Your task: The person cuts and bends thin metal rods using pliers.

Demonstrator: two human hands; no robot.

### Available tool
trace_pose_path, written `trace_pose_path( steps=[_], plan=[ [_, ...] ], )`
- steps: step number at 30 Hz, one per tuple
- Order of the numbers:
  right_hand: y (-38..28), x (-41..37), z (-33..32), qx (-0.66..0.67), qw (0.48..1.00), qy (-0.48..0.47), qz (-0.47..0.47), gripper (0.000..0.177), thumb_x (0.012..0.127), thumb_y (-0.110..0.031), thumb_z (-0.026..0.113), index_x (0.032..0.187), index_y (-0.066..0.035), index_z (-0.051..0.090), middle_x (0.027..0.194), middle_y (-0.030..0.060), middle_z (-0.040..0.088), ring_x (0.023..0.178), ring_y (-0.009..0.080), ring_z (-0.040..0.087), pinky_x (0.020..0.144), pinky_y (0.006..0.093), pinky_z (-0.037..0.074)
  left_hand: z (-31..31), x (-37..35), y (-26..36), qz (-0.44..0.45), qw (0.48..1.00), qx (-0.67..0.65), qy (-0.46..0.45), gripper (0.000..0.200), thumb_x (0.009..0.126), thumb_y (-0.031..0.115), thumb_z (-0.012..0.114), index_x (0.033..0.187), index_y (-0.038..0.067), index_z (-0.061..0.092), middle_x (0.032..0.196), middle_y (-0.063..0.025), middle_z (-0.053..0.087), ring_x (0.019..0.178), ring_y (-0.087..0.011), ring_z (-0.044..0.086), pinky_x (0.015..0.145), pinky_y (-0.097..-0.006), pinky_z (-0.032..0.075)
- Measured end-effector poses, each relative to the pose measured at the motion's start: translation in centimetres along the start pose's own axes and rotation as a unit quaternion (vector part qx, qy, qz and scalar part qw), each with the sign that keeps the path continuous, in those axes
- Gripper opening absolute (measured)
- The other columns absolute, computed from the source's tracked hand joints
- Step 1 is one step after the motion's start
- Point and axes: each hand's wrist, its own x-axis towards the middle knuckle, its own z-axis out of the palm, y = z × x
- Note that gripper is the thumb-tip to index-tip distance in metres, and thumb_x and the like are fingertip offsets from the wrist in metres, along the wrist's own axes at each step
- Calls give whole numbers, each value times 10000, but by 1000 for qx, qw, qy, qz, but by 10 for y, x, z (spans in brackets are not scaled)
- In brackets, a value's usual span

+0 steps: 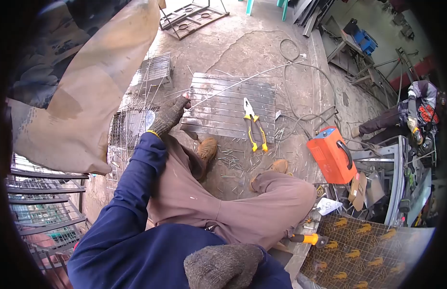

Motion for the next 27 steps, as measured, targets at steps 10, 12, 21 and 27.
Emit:
trace_pose_path(
  steps=[10, 12, 21, 27],
  plan=[
    [10, -3, 13, 4, 999, -29, -44, 260, 938, -291, 650, 941, -33, 680, 895, 72, 660, 787, 272, 630, 707, 388, 484, 3, -2, 1, 32, 999, -6, 16, 712, 929, 685, 423, 1009, 45, 727, 936, -114, 705, 848, -214, 622, 817, -355, 468],
    [11, -4, 15, 1, 998, -30, -51, 253, 937, -286, 652, 944, -35, 681, 898, 72, 661, 782, 274, 631, 703, 389, 484, 3, 5, -5, 18, 1000, 6, 12, 715, 935, 682, 406, 1014, 47, 725, 937, -122, 704, 845, -218, 624, 812, -357, 467],
    [11, 0, 23, 0, 995, -59, -81, 220, 930, -262, 664, 957, -44, 687, 914, 72, 668, 761, 283, 631, 682, 393, 485, 2, 3, -5, 23, 1000, 10, 11, 709, 944, 670, 397, 1002, 43, 724, 904, -126, 697, 798, -212, 610, 788, -358, 468],
    [7, 1, 28, -14, 996, -42, -79, 194, 920, -249, 680, 945, -56, 685, 903, 74, 666, 741, 286, 626, 664, 400, 479, 3, 3, -7, 37, 999, -9, 21, 709, 943, 662, 415, 998, 22, 715, 886, -122, 693, 791, -208, 606, 775, -354, 471]
  ],
)
